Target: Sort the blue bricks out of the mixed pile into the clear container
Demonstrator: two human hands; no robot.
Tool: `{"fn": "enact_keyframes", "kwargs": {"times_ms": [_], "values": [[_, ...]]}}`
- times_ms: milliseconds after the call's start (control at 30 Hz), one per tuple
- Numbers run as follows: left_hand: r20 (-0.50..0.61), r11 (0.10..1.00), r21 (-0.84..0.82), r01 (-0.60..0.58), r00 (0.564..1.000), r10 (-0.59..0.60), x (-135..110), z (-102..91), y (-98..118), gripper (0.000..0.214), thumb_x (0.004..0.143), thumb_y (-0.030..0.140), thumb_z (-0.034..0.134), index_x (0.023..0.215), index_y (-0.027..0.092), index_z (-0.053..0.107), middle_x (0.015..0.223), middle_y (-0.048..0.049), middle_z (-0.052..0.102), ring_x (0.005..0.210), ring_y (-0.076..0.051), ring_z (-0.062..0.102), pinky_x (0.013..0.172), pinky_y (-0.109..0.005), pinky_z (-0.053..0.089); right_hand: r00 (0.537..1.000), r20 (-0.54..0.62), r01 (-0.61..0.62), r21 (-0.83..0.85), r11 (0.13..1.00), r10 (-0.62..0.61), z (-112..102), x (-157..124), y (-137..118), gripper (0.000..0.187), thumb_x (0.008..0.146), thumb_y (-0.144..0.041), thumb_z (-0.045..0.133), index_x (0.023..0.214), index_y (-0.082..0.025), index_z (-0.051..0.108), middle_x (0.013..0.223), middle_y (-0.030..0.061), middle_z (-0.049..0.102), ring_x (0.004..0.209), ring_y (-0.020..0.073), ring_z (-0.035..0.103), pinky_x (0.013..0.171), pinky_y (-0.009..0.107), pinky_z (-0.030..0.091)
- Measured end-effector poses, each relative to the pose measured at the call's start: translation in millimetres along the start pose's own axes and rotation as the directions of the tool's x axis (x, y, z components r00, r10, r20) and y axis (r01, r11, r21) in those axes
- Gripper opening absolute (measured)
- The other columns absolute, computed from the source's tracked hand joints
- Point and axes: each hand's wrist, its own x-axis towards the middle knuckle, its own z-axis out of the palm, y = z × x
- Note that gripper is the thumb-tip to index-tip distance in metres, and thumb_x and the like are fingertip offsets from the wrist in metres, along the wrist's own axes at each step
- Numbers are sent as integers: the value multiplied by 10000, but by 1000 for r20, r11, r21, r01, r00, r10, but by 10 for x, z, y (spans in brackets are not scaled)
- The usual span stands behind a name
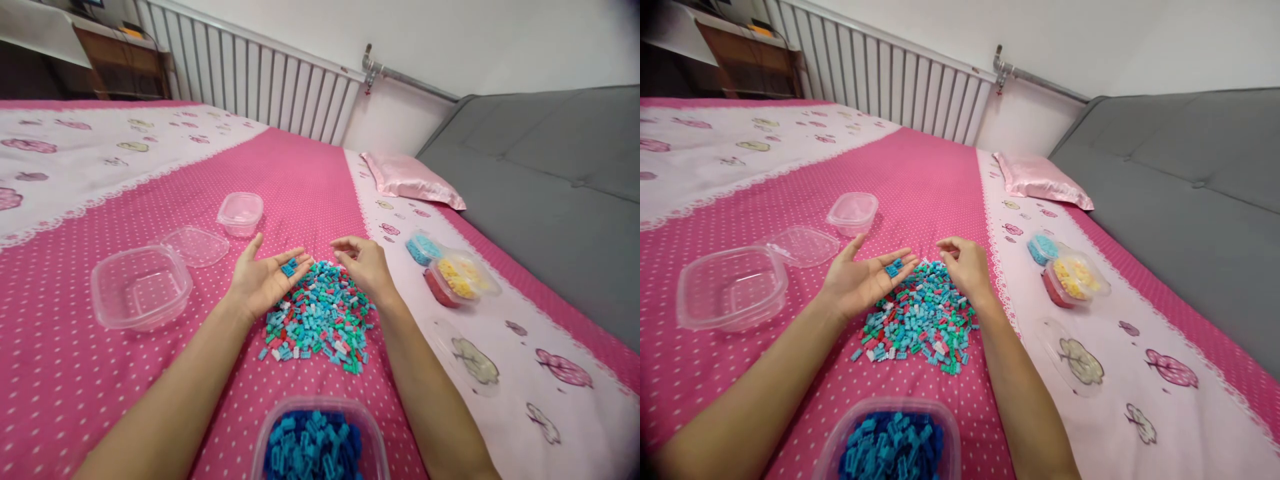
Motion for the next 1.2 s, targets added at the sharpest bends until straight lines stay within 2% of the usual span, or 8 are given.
{"fn": "enact_keyframes", "kwargs": {"times_ms": [133, 300, 467, 667, 833, 1033, 1200], "values": [[-75, 995, 5, -103, 992, 103, 8, -2, 19, 721, 864, 516, 355, 1294, -61, 399, 1024, -254, 612, 970, -285, 638, 806, -335, 555, 991, 68, -96, -262, 960, 118, 6, 42, 181, 211, 750, -102, 553, 859, -187, 712, 838, 17, 719, 787, 136, 655, 757, 230, 489], [-94, 993, -13, -118, 989, 116, 2, 8, 23, 707, 860, 521, 366, 1276, -48, 428, 1024, -252, 618, 962, -285, 640, 785, -343, 564, 958, 185, -130, -401, 907, 219, 84, 54, 313, 231, 740, -106, 575, 882, -221, 715, 866, -2, 721, 818, 130, 652, 735, 206, 473], [-95, 993, -21, -120, 988, 118, 4, -3, 26, 699, 855, 522, 375, 1266, -39, 443, 1008, -244, 625, 962, -289, 641, 783, -345, 565, 943, 153, -179, -516, 838, 295, 47, 37, 300, 231, 744, -121, 567, 869, -238, 722, 862, 10, 722, 823, 150, 655, 692, 216, 461], [-110, 992, -31, -118, 987, 114, 0, 0, 24, 665, 851, 511, 384, 1255, -10, 468, 1008, -235, 625, 944, -277, 647, 759, -336, 570, 918, 188, -199, -540, 818, 348, -29, 33, 227, 210, 748, -148, 591, 858, -255, 735, 881, 4, 724, 855, 157, 655, 702, 212, 455], [-101, 992, -22, -126, 987, 123, 4, 0, 26, 680, 855, 516, 372, 1259, -24, 457, 1002, -238, 625, 941, -282, 647, 765, -342, 567, 898, 248, -154, -600, 785, 365, -30, 19, 210, 238, 674, -185, 693, 893, -270, 730, 922, 8, 719, 890, 191, 650, 682, 228, 456], [-99, 992, -12, -125, 987, 123, 2, 3, 24, 687, 855, 514, 368, 1261, -35, 452, 1001, -243, 624, 954, -286, 642, 770, -340, 565, 910, 228, -141, -614, 777, 345, 8, 1, 220, 200, 674, -165, 680, 859, -235, 711, 903, 24, 707, 870, 184, 644, 683, 231, 449], [-104, 993, -23, -115, 988, 112, 2, 7, 21, 659, 856, 504, 369, 1263, -7, 460, 1038, -242, 619, 963, -283, 641, 765, -345, 567, 950, 149, -162, -513, 843, 273, -9, 14, 219, 188, 704, -174, 655, 886, -209, 686, 888, 23, 699, 827, 155, 634, 684, 221, 444]]}}
